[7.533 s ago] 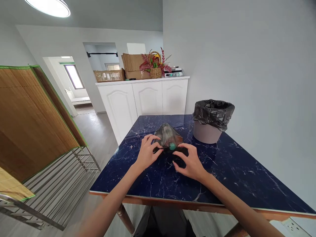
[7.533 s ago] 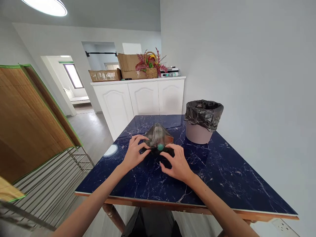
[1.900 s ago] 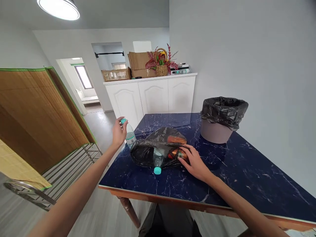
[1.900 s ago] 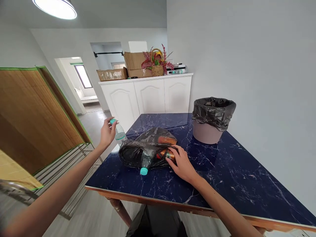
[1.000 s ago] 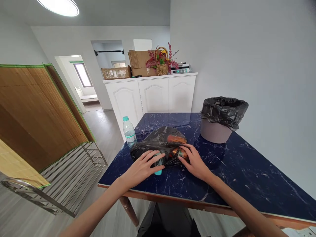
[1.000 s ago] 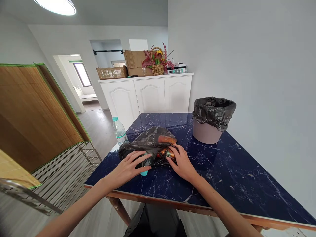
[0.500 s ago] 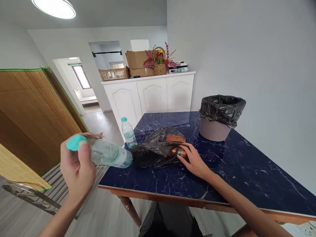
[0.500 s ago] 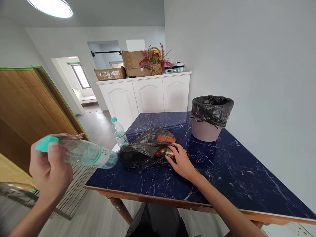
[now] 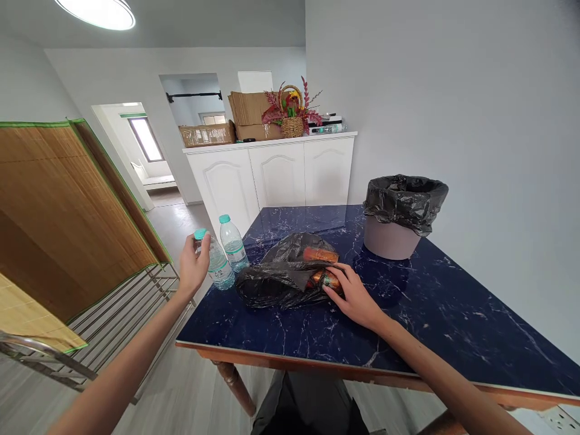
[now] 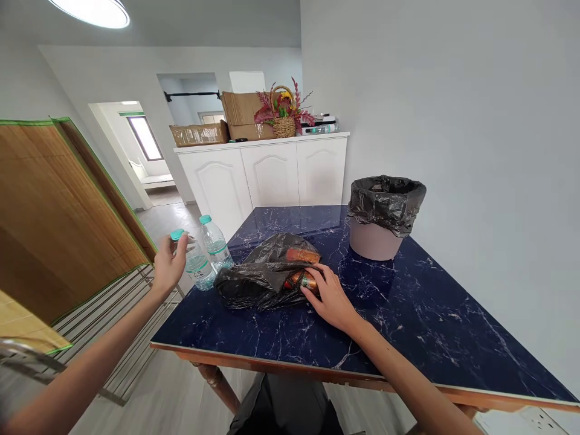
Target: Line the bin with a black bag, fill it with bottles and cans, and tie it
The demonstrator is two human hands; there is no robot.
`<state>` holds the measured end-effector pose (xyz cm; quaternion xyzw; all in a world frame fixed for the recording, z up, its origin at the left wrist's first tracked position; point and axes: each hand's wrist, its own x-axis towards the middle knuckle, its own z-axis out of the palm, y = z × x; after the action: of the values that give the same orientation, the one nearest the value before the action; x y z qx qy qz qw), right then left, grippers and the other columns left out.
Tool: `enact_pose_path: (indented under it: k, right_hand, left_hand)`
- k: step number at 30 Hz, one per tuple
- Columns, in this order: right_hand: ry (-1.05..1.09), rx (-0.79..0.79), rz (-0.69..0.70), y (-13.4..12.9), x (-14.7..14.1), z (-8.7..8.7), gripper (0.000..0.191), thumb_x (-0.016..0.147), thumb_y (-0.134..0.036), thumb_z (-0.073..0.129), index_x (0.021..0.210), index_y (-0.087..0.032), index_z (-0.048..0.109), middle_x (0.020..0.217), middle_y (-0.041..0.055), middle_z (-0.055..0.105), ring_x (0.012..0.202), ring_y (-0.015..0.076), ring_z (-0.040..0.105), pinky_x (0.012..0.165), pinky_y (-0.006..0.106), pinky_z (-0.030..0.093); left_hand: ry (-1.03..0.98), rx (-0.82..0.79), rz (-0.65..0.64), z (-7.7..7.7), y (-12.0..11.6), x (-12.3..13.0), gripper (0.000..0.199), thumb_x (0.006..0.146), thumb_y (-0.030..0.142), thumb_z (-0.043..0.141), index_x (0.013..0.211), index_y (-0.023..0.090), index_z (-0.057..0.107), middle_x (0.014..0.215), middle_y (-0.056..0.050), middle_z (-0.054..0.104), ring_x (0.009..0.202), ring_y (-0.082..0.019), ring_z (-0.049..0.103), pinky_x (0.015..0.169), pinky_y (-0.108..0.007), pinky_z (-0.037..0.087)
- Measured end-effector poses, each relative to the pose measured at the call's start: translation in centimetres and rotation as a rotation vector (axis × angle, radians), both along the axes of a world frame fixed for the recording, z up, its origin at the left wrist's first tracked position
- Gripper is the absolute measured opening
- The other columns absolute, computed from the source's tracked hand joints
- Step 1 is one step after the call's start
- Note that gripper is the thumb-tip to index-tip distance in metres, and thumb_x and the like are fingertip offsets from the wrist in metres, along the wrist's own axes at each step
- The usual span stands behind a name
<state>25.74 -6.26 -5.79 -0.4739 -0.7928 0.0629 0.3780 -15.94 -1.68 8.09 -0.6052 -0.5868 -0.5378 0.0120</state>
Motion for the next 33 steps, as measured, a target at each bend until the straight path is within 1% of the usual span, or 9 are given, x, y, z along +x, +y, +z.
enact_pose_path:
  k: [5, 8, 10, 12, 15, 18, 23, 28, 33]
  right_hand:
    - [-0.015, 0.002, 0.004, 0.0, 0.1, -0.1, 0.053, 0.107, -0.052, 0.052, 0.154, -0.031, 0.043, 0.153, 0.0160, 0.048, 0.138, 0.0373, 0.053, 0.111, 0.056, 0.051]
    - [-0.023, 0.006, 0.003, 0.2, 0.2, -0.3, 0.054, 0.105, -0.050, 0.055, 0.154, -0.030, 0.042, 0.150, 0.0158, 0.051, 0.135, 0.0386, 0.055, 0.110, 0.058, 0.050]
    - [-0.026, 0.006, 0.001, 0.4, 0.3, -0.4, 0.055, 0.105, -0.048, 0.056, 0.155, -0.030, 0.041, 0.146, 0.0156, 0.054, 0.133, 0.0389, 0.056, 0.108, 0.058, 0.050]
    - [-0.025, 0.005, 0.002, 0.6, 0.3, -0.5, 0.056, 0.105, -0.048, 0.056, 0.155, -0.030, 0.041, 0.144, 0.0156, 0.056, 0.130, 0.0386, 0.058, 0.107, 0.058, 0.050]
    - [-0.020, 0.009, 0.019, 0.5, 0.2, -0.3, 0.056, 0.105, -0.050, 0.057, 0.154, -0.029, 0.042, 0.144, 0.0156, 0.058, 0.130, 0.0372, 0.059, 0.108, 0.057, 0.050]
    - [-0.022, 0.018, 0.053, 0.1, 0.1, 0.1, 0.057, 0.104, -0.053, 0.058, 0.154, -0.029, 0.042, 0.145, 0.0144, 0.060, 0.131, 0.0349, 0.059, 0.110, 0.054, 0.050]
    - [-0.004, 0.019, 0.150, -0.6, 0.0, 1.1, 0.059, 0.105, -0.052, 0.059, 0.156, -0.030, 0.040, 0.146, 0.0135, 0.062, 0.133, 0.0337, 0.060, 0.112, 0.055, 0.050]
    - [0.024, 0.005, 0.218, -0.8, 0.1, 1.0, 0.059, 0.105, -0.050, 0.058, 0.158, -0.032, 0.037, 0.151, 0.0135, 0.058, 0.141, 0.0341, 0.056, 0.117, 0.058, 0.048]
    - [0.065, -0.101, 0.243, -1.0, 0.3, 0.7, 0.061, 0.106, -0.053, 0.055, 0.161, -0.037, 0.033, 0.157, 0.0119, 0.049, 0.145, 0.0323, 0.053, 0.110, 0.049, 0.057]
  left_hand:
    - [0.066, -0.030, -0.047, -0.4, -0.2, -0.2, 0.057, 0.099, 0.061, 0.057, 0.135, 0.017, 0.054, 0.132, -0.017, 0.069, 0.123, -0.032, 0.068, 0.097, -0.045, 0.058]
    - [0.172, 0.144, 0.077, -0.2, -1.8, 0.1, 0.058, 0.096, 0.051, 0.065, 0.136, 0.012, 0.051, 0.140, -0.022, 0.059, 0.137, -0.037, 0.054, 0.116, -0.056, 0.043]
    - [0.289, 0.313, 0.128, -0.1, -3.5, 0.9, 0.047, 0.096, 0.041, 0.065, 0.130, 0.011, 0.054, 0.136, -0.023, 0.056, 0.137, -0.038, 0.049, 0.117, -0.059, 0.039]
    - [0.468, 0.387, 0.013, -0.4, -5.5, 2.3, 0.027, 0.097, 0.030, 0.062, 0.119, 0.015, 0.059, 0.119, -0.016, 0.062, 0.121, -0.033, 0.058, 0.106, -0.054, 0.047]
    - [0.771, 0.249, -0.361, -1.3, -7.9, 5.4, 0.008, 0.098, 0.019, 0.058, 0.098, 0.023, 0.065, 0.095, -0.005, 0.070, 0.092, -0.022, 0.067, 0.089, -0.039, 0.052]
    - [0.910, 0.012, -0.594, -2.8, -9.0, 8.8, 0.013, 0.102, 0.024, 0.057, 0.107, 0.023, 0.069, 0.108, -0.007, 0.077, 0.102, -0.024, 0.070, 0.093, -0.040, 0.052]
    - [0.691, -0.198, -0.621, -4.7, -8.3, 12.1, 0.045, 0.105, 0.044, 0.058, 0.144, 0.022, 0.054, 0.142, -0.016, 0.067, 0.131, -0.034, 0.065, 0.110, -0.050, 0.051]
    - [0.394, -0.359, -0.683, -4.5, -7.2, 14.1, 0.046, 0.108, 0.054, 0.051, 0.139, 0.021, 0.057, 0.137, -0.016, 0.069, 0.127, -0.034, 0.068, 0.109, -0.048, 0.053]
    - [0.268, -0.479, -0.803, -3.7, -6.6, 15.8, 0.049, 0.107, 0.058, 0.051, 0.138, 0.022, 0.060, 0.135, -0.012, 0.073, 0.120, -0.031, 0.070, 0.103, -0.042, 0.055]
